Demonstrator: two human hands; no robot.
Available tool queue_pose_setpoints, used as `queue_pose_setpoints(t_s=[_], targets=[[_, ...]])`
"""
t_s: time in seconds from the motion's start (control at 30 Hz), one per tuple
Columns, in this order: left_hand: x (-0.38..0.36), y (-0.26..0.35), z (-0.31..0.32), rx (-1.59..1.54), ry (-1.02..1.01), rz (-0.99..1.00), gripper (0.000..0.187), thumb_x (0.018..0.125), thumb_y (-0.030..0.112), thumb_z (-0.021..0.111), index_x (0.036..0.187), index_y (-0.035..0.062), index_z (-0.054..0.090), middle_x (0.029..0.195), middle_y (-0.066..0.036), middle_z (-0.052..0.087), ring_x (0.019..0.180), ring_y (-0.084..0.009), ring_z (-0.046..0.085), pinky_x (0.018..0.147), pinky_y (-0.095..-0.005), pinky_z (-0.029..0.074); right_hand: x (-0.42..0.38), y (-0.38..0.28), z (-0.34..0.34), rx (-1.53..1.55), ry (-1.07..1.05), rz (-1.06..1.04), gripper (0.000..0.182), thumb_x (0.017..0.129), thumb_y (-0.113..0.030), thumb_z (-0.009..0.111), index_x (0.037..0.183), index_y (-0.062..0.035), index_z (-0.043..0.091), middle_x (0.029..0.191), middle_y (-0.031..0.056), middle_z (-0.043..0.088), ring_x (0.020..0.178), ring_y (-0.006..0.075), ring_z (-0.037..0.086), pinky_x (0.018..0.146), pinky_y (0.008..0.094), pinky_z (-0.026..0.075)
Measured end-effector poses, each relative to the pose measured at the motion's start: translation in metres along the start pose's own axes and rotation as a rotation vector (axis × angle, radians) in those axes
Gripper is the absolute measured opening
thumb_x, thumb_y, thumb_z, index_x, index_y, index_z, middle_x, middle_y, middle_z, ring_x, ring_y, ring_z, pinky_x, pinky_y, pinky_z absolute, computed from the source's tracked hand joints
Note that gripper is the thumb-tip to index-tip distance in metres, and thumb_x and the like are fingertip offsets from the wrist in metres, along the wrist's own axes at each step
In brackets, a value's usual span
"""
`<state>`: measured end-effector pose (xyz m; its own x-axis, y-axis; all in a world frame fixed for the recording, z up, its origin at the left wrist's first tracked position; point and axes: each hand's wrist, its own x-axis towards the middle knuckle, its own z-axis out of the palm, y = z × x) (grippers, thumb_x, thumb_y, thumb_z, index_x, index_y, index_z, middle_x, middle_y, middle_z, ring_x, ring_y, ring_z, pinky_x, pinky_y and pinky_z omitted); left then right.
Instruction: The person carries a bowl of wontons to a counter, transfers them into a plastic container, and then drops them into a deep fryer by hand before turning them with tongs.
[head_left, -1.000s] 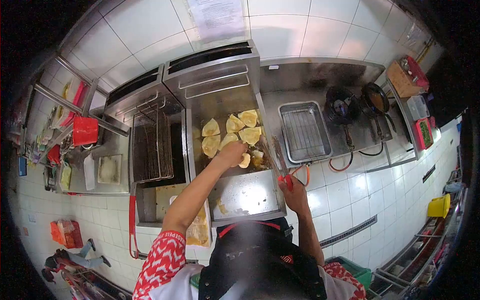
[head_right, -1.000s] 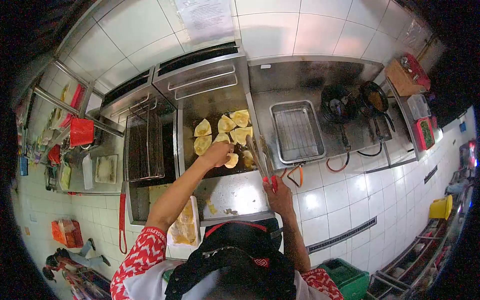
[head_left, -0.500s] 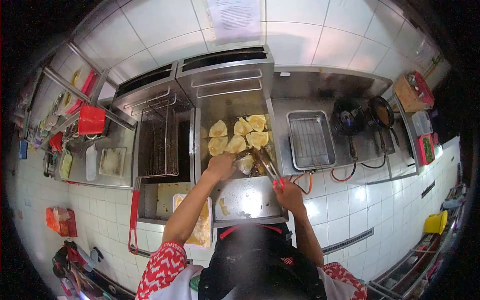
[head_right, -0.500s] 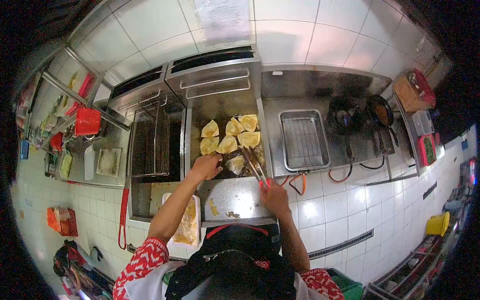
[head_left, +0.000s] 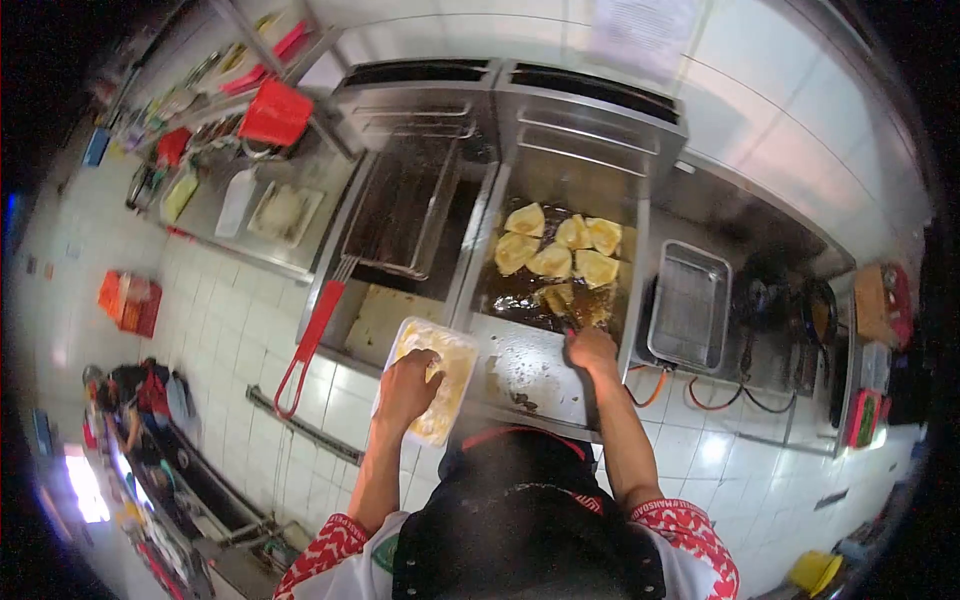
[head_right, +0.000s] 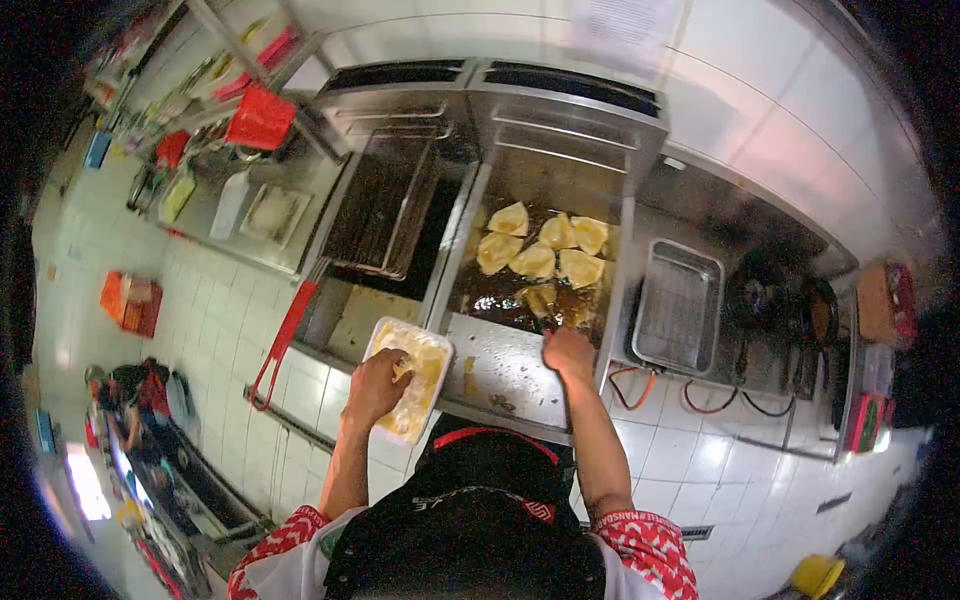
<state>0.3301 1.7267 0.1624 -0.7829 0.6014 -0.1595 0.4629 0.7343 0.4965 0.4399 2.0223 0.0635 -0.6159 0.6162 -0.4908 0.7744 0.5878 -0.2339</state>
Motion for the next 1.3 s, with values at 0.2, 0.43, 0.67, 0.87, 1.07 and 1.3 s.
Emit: queue_pose_setpoints(t_s=[0.2,0.43,0.67,0.87,1.07,1.3], targets=[[-0.030,-0.030,0.035,0.101,0.052,0.074,0.035,0.072,0.021,0.069,0.103,0.0078,0.060,0.105,-0.010,0.057,0.100,-0.0288,0.053,0.082,-0.0402,0.046,-0.008,0.015,-0.006,-0.006,-0.036,0.010,0.050,0.087,-0.042,0.046,0.095,0.0039,0.064,0.101,0.0259,0.061,0.099,0.0389,0.058,0.086,0.0451,0.046],[-0.022,-0.047,0.052,0.245,0.103,0.323,0.033,0.068,0.015,0.069,0.100,0.0129,0.063,0.106,-0.005,0.056,0.102,-0.0241,0.052,0.082,-0.0380,0.045,-0.022,0.032,-0.016,0.060,-0.006,0.112,0.054,0.086,-0.044,0.048,0.113,0.0025,0.054,0.105,0.0265,0.060,0.101,0.0411,0.057,0.087,0.0462,0.045],[-0.019,-0.049,0.057,0.265,0.093,0.396,0.024,0.072,0.014,0.067,0.094,0.0071,0.064,0.092,-0.006,0.062,0.089,-0.0239,0.058,0.076,-0.0366,0.047,-0.035,0.034,-0.029,0.090,0.069,0.093,0.045,0.087,-0.033,0.050,0.104,0.0071,0.057,0.098,0.0265,0.062,0.095,0.0398,0.059,0.085,0.0437,0.047],[-0.017,-0.043,0.044,0.289,0.180,0.484,0.013,0.074,0.011,0.063,0.086,0.0062,0.062,0.075,-0.007,0.060,0.074,-0.0230,0.059,0.068,-0.0361,0.047,-0.025,0.042,-0.018,0.008,0.057,0.048,0.040,0.086,-0.030,0.050,0.103,0.0055,0.057,0.098,0.0247,0.062,0.096,0.0382,0.060,0.084,0.0442,0.047],[-0.005,-0.014,0.000,0.119,0.221,0.461,0.017,0.071,0.009,0.061,0.087,0.0031,0.062,0.079,-0.012,0.062,0.076,-0.0287,0.059,0.070,-0.0388,0.048,-0.024,0.039,-0.016,0.053,0.094,0.094,0.037,0.087,-0.029,0.049,0.099,0.0051,0.057,0.099,0.0245,0.062,0.095,0.0383,0.060,0.084,0.0452,0.047],[0.036,0.031,-0.038,0.111,0.179,0.436,0.019,0.069,0.009,0.061,0.088,0.0041,0.062,0.080,-0.012,0.061,0.077,-0.0307,0.059,0.069,-0.0392,0.048,-0.029,0.042,-0.015,0.058,0.131,0.053,0.039,0.087,-0.032,0.049,0.101,0.0039,0.059,0.093,0.0247,0.063,0.090,0.0393,0.061,0.080,0.0464,0.047]])
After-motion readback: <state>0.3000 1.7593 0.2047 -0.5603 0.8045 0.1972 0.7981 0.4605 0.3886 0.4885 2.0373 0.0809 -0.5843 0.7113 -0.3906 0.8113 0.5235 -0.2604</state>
